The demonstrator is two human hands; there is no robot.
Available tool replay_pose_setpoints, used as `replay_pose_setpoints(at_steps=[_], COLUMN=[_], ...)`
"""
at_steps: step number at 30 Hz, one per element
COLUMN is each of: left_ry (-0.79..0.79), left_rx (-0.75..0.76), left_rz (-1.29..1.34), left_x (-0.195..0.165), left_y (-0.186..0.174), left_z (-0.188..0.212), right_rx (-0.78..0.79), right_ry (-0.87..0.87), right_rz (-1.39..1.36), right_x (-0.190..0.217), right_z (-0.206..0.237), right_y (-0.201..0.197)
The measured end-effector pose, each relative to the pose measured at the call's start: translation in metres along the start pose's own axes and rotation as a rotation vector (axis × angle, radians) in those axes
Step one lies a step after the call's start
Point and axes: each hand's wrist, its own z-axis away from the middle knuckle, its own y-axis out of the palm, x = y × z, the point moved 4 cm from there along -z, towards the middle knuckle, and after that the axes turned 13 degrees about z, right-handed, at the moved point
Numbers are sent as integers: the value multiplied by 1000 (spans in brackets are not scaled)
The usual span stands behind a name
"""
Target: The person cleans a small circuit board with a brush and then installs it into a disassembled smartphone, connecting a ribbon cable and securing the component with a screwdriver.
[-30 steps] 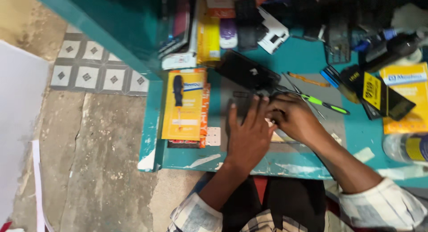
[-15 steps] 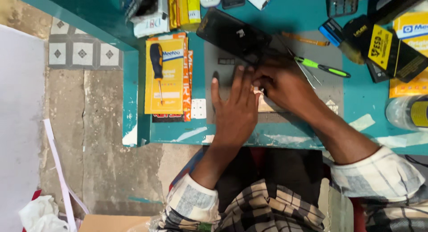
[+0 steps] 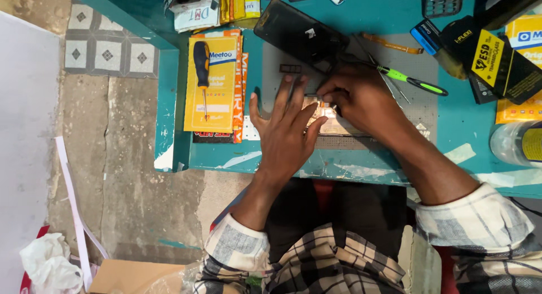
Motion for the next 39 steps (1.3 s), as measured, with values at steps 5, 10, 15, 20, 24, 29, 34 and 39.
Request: replay_pose_setpoints(at_steps=[5, 10, 15, 20, 24, 29, 34, 39], left_ry=[108, 148, 189, 171, 156, 217, 207, 205], left_rx=[36, 143, 171, 259, 214, 207, 198, 187], left_rz=[-47, -64, 12, -52, -8, -36, 8, 11], left_x=[-3, -5, -8, -8, -11, -12, -13, -15], left_y=[4, 9, 12, 14, 12, 10, 10, 6], left_z=[-3, -9, -12, -11, -14, -18, -16, -16], right_rx=[-10, -7, 19, -44, -53, -47, -78, -67], right_ry=[-23, 54, 105, -45, -44, 14, -25, -23], right_rz=[-7, 37, -10, 9, 49, 24, 53, 74], right_x=[1, -2, -3, 3, 6, 6, 5, 4], right_z=[1, 2, 3, 1, -4, -5, -3, -1], right_y=[-1, -1, 2, -2, -7, -8, -6, -4])
